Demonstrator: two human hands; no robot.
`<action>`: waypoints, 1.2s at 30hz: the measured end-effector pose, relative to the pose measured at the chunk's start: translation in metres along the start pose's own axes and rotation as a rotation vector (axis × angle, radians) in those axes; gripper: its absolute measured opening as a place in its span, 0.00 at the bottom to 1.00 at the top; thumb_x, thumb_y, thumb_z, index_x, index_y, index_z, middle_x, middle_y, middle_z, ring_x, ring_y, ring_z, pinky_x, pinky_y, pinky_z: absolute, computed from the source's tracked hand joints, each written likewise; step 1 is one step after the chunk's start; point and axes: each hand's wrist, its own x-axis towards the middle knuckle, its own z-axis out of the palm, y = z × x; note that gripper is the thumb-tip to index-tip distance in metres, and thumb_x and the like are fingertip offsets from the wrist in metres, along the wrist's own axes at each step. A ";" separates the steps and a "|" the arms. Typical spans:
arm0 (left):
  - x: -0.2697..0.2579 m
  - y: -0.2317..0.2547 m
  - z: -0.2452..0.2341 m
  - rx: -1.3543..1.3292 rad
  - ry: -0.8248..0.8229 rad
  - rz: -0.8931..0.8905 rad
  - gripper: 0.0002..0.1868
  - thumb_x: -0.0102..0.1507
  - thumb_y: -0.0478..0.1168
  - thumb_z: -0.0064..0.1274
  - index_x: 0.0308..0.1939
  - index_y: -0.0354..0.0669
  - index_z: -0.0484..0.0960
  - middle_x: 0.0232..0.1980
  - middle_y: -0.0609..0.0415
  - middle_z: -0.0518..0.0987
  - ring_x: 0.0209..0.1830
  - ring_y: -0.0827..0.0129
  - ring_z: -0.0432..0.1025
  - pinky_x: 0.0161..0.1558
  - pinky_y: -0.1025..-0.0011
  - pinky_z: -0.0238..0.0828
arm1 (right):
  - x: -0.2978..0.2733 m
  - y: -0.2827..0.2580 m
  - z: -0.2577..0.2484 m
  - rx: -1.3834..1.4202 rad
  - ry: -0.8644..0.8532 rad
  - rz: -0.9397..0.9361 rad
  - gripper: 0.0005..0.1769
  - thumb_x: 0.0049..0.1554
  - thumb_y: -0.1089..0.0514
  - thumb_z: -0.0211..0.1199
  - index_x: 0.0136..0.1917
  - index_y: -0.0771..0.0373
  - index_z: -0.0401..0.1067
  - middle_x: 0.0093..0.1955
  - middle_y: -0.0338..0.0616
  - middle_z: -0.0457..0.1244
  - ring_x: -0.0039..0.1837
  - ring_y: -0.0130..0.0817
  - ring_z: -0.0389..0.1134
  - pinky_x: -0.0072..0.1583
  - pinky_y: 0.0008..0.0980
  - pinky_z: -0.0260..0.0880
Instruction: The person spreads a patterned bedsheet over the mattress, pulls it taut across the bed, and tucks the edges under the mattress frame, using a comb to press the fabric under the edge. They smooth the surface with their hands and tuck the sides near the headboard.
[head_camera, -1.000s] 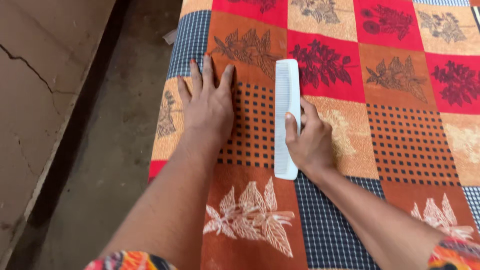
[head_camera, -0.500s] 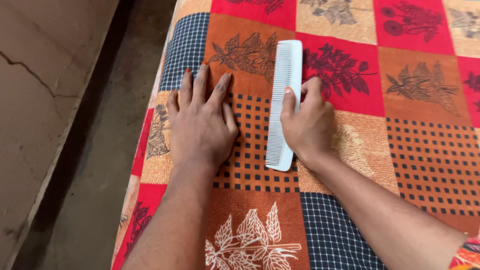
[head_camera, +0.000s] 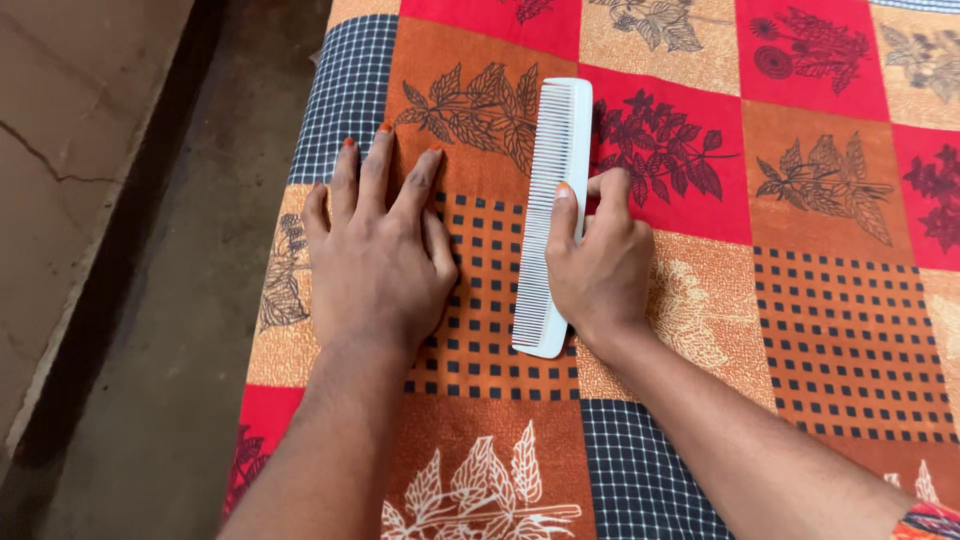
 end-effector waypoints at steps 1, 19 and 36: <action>0.000 -0.001 0.000 0.002 -0.004 0.001 0.28 0.66 0.47 0.41 0.73 0.61 0.70 0.78 0.50 0.60 0.79 0.54 0.50 0.73 0.48 0.42 | -0.001 -0.002 -0.001 -0.002 -0.020 0.021 0.12 0.68 0.52 0.52 0.50 0.63 0.60 0.22 0.45 0.62 0.24 0.39 0.68 0.27 0.41 0.63; 0.007 -0.002 -0.001 -0.015 -0.194 0.001 0.34 0.64 0.50 0.40 0.76 0.58 0.63 0.81 0.47 0.53 0.81 0.48 0.43 0.71 0.38 0.38 | 0.003 -0.019 0.000 -0.041 0.002 0.206 0.12 0.66 0.53 0.55 0.52 0.64 0.61 0.26 0.51 0.65 0.30 0.46 0.71 0.35 0.45 0.66; 0.012 0.004 -0.003 0.088 -0.269 -0.005 0.33 0.63 0.50 0.37 0.75 0.59 0.60 0.79 0.46 0.52 0.79 0.47 0.43 0.70 0.38 0.36 | 0.007 -0.025 -0.003 -0.033 -0.066 0.279 0.12 0.65 0.52 0.52 0.51 0.64 0.61 0.23 0.47 0.64 0.25 0.43 0.69 0.30 0.42 0.65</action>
